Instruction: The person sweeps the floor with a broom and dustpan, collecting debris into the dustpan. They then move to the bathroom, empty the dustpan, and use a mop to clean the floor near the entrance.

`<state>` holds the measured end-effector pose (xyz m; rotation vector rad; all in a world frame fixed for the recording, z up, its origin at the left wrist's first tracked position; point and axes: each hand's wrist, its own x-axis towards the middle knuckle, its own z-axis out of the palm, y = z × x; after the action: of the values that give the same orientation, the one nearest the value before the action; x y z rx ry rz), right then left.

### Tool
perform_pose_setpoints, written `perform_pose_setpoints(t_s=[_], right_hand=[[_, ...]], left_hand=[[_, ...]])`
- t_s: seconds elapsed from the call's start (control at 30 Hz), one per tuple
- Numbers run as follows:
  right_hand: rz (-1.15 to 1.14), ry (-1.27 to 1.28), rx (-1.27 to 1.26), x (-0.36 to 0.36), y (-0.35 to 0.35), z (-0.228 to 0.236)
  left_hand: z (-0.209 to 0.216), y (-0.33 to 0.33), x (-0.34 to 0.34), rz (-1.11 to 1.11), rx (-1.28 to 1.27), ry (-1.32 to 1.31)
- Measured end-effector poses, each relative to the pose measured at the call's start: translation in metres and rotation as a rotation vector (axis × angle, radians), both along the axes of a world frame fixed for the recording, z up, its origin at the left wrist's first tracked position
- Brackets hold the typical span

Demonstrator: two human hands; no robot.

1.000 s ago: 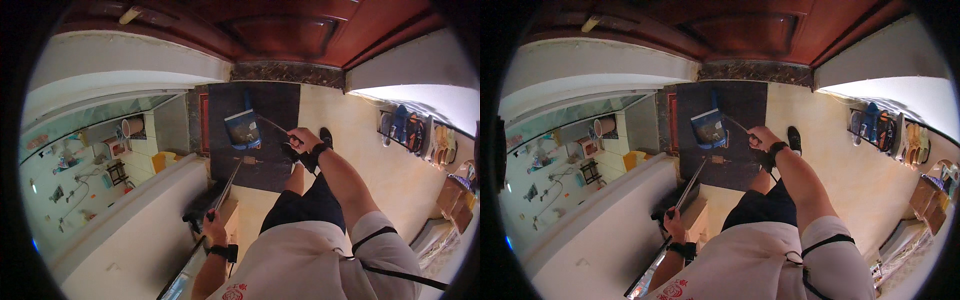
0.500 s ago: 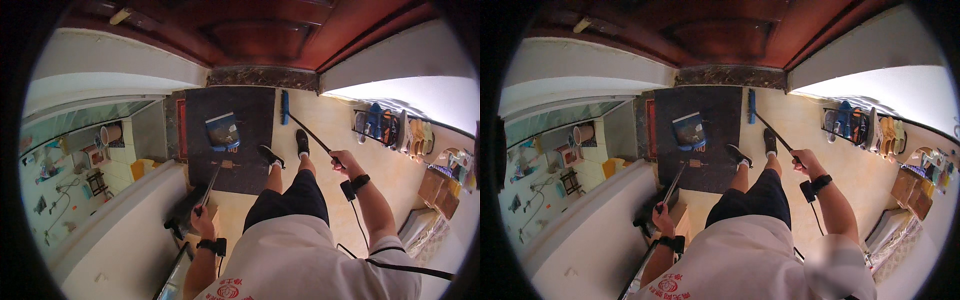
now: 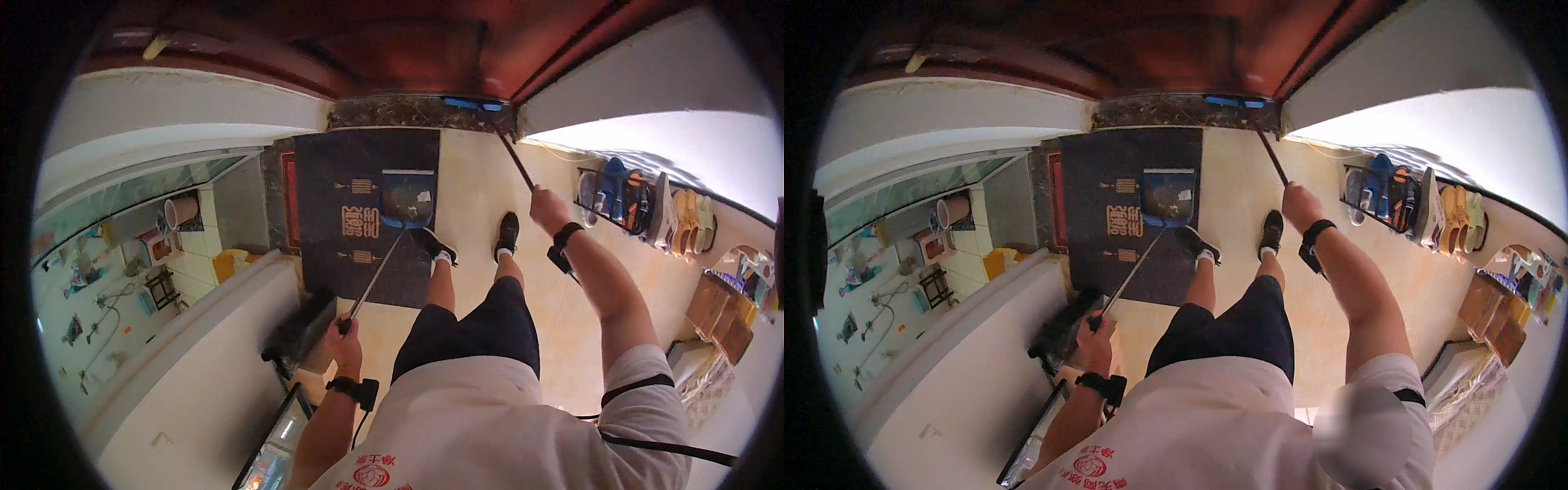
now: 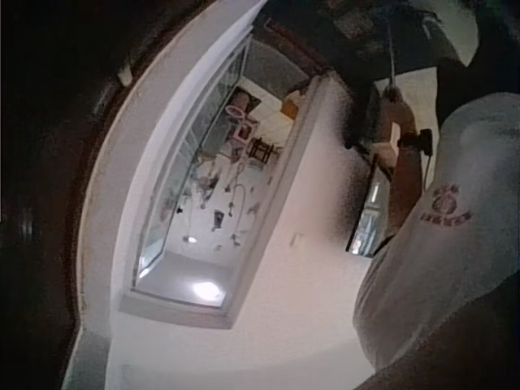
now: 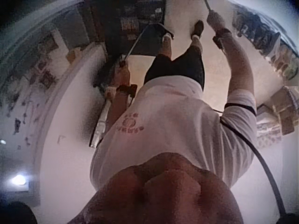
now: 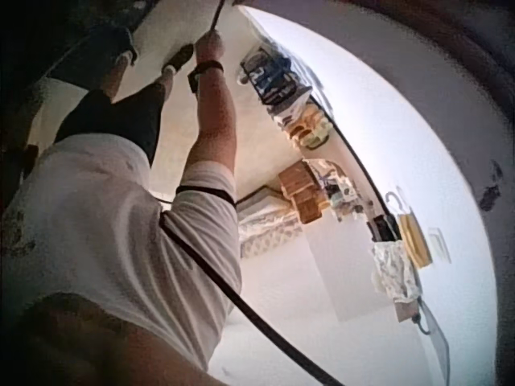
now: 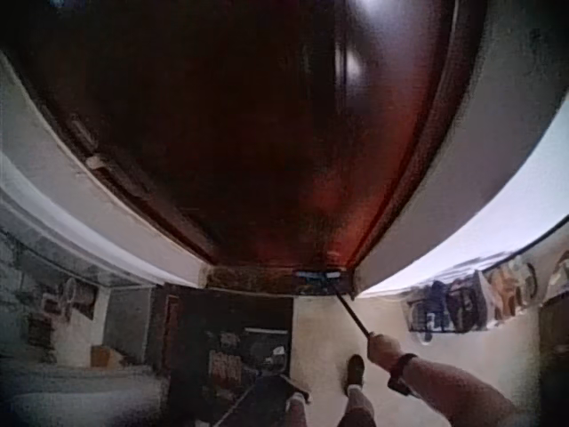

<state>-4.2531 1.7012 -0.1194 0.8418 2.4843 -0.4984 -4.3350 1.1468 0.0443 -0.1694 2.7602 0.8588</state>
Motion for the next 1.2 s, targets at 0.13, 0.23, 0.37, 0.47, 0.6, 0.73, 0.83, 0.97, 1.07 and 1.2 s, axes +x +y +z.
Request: perform_pose_setpoints(t_s=[0.13,0.23,0.37,0.47,0.6,0.73,0.83,0.97,1.07,1.2], right_hand=[[0.022,-0.122,-0.104,0.071,-0.022,0.010],[0.077,-0.256,-0.151,0.118,-0.029,0.037],[0.116,-0.180,-0.141,0.147,-0.016,0.069],[0.026,-0.139,-0.168,0.141,-0.004,0.072],[-0.009,-0.004,-0.075,0.105,0.002,0.040],[-0.107,-0.057,-0.194,0.082,-0.019,0.017],[-0.155,-0.134,-0.238,0.096,-0.057,0.028],[-0.217,-0.137,-0.380,0.114,-0.087,0.057],[-0.218,-0.112,-0.343,0.122,-0.096,0.077],[-0.337,-0.106,-0.264,0.130,-0.099,0.086]], left_hand=[[0.001,0.040,0.016,0.008,0.033,-0.053],[0.008,0.065,0.030,-0.036,-0.014,-0.074],[0.001,0.094,0.055,-0.027,-0.034,-0.068],[-0.006,0.106,0.081,0.045,0.047,-0.087],[-0.012,0.119,0.106,0.091,0.091,-0.124],[-0.015,0.128,0.109,-0.008,-0.030,-0.155],[-0.020,0.130,0.101,-0.099,-0.074,-0.185],[-0.029,0.130,0.088,-0.231,-0.135,-0.235],[-0.036,0.130,0.077,-0.336,-0.214,-0.257],[-0.043,0.136,0.067,-0.414,-0.215,-0.276]])
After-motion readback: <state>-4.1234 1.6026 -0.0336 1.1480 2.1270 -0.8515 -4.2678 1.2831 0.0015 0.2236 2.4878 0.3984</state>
